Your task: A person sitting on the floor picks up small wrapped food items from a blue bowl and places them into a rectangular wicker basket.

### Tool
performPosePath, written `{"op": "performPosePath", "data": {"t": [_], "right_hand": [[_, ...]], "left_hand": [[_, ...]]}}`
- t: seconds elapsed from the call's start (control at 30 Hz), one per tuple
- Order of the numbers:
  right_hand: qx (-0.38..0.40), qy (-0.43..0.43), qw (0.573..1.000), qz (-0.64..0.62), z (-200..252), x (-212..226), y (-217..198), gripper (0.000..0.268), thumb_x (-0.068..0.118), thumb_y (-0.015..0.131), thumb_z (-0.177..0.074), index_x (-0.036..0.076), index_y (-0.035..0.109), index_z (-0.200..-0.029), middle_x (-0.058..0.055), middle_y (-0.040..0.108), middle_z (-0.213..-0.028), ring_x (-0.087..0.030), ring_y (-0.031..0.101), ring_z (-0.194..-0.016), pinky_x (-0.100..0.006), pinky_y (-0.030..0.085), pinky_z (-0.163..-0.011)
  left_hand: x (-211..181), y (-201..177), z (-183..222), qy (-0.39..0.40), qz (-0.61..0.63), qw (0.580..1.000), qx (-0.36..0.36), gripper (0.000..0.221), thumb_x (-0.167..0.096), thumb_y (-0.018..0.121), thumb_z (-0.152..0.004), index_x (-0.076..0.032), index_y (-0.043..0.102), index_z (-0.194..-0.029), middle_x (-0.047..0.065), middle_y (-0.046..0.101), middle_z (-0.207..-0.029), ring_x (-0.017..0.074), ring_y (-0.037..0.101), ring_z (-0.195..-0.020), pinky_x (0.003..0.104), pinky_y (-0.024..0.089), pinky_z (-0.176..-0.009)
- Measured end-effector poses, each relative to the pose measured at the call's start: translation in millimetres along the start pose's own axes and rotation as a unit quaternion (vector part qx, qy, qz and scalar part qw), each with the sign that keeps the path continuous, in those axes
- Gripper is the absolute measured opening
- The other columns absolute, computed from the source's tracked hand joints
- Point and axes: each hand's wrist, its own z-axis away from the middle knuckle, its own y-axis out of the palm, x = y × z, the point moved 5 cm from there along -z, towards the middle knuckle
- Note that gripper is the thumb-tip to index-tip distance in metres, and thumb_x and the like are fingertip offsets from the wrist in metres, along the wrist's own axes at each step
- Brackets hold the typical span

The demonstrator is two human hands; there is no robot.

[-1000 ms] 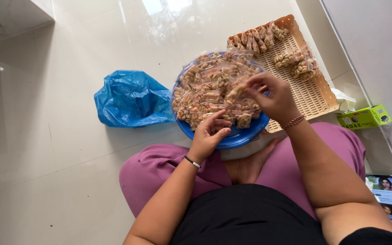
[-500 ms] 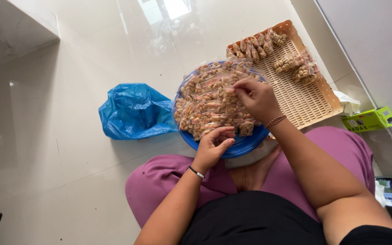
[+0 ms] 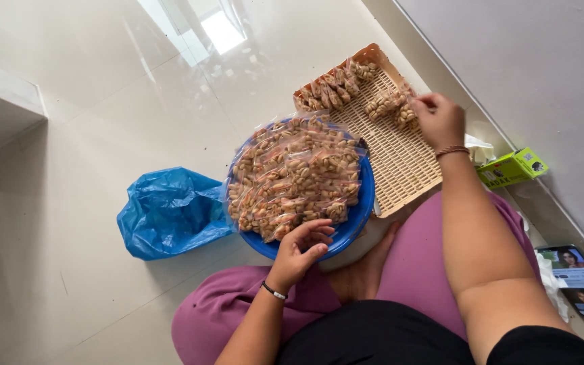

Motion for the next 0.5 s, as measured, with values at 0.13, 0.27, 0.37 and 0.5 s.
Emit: {"op": "performPosePath", "data": {"t": [0.13, 0.27, 0.37, 0.5], "right_hand": [[-0.014, 0.135, 0.987, 0.085, -13, -100, 17, 0.014, 0.042, 0.075, -0.096, 0.03, 0.078, -0.102, 0.004, 0.074, -0.088, -0.026, 0.072, -0.094, -0.042, 0.058, -0.081], [0.008, 0.174, 0.978, 0.114, -16, -106, 38, 0.016, 0.043, 0.075, -0.093, 0.031, 0.077, -0.103, 0.004, 0.075, -0.089, -0.028, 0.072, -0.097, -0.044, 0.058, -0.082], [0.024, 0.177, 0.977, 0.118, -18, -125, 52, 0.012, 0.041, 0.074, -0.092, 0.033, 0.076, -0.1, 0.007, 0.075, -0.09, -0.026, 0.072, -0.098, -0.042, 0.058, -0.084], [-0.034, 0.169, 0.983, 0.058, -21, -132, 49, 0.011, 0.028, 0.066, -0.094, 0.021, 0.073, -0.096, -0.005, 0.074, -0.098, -0.034, 0.07, -0.103, -0.049, 0.057, -0.086]], "left_hand": [[-2, 6, -4, 0.018, -0.041, 0.999, 0.028, 0.052, -0.022, 0.081, -0.088, -0.005, 0.067, -0.135, 0.017, 0.073, -0.116, 0.0229, 0.072, -0.1, 0.037, 0.06, -0.084], [-7, 10, -5, 0.028, -0.075, 0.995, 0.053, 0.057, -0.029, 0.084, -0.084, -0.006, 0.068, -0.134, 0.016, 0.074, -0.116, 0.0229, 0.071, -0.099, 0.037, 0.059, -0.085], [-8, 8, -2, 0.032, -0.086, 0.994, 0.056, 0.057, -0.033, 0.083, -0.085, -0.006, 0.069, -0.133, 0.015, 0.074, -0.115, 0.0234, 0.072, -0.099, 0.037, 0.059, -0.086], [-6, 8, -3, 0.03, -0.077, 0.995, 0.056, 0.056, -0.032, 0.082, -0.087, -0.006, 0.068, -0.134, 0.015, 0.073, -0.116, 0.0231, 0.071, -0.101, 0.038, 0.059, -0.086]]}}
